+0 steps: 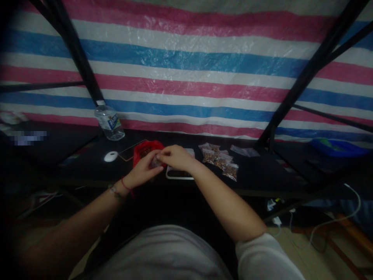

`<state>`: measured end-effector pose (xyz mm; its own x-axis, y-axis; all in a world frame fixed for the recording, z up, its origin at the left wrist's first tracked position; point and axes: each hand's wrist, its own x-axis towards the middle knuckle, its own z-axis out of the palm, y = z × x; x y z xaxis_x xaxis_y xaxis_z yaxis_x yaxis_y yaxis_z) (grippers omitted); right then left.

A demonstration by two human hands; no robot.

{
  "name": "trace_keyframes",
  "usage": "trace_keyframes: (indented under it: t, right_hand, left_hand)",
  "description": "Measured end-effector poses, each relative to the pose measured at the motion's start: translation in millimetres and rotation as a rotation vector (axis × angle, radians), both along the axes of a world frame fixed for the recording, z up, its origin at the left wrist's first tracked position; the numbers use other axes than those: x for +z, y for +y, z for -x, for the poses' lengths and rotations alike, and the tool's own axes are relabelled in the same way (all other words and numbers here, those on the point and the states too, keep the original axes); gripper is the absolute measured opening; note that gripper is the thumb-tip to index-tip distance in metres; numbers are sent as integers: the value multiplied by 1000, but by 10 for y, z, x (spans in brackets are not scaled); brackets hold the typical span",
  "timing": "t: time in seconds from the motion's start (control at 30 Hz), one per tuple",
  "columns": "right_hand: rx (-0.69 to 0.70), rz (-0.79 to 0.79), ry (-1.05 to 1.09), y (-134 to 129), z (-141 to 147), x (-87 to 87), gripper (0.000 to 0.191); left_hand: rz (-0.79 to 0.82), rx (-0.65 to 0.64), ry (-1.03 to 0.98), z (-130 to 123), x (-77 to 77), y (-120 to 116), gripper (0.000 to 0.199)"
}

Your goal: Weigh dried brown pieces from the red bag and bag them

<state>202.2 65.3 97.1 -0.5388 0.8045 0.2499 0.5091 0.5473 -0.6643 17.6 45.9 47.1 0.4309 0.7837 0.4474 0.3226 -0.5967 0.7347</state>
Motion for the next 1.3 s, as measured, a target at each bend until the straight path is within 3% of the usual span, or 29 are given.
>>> trace_keyframes:
  t: [0.1, 0.2, 0.3, 0.37, 0.53, 0.63, 0.87, 1.1, 1.3]
  right_hand:
    - [-246, -130, 142, 278, -161, -26, 21]
    - [-422, -213, 117, 532, -369, -264, 34]
    - [-454, -116, -39, 674, -534, -593, 60]
    - [-450, -72, -112, 715, -589, -778, 67]
    - [-443, -130, -113, 771, -584, -1016, 45]
    - [-459, -133, -37, 782, -563, -1072, 37]
    - [-429, -36, 183, 623, -599, -1113, 43]
    - [-467, -40, 191, 514, -704, -1050, 55]
    - [-566, -41, 212, 542, -706, -1024, 50]
  left_hand:
    - [158, 50, -288, -115, -27, 197, 41]
    - [325, 94, -527, -188, -111, 319, 38]
    - [443, 114, -653, -172, -212, 354, 36]
    - [502, 98, -680, -124, -271, 344, 36]
    - [579, 69, -756, -29, -336, 298, 34]
    - [600, 60, -814, -33, -349, 295, 34]
    - [564, 36, -820, -108, -429, 288, 40]
    - [527, 23, -683, -173, -428, 202, 44]
    - [536, -5, -675, -181, -464, 215, 44]
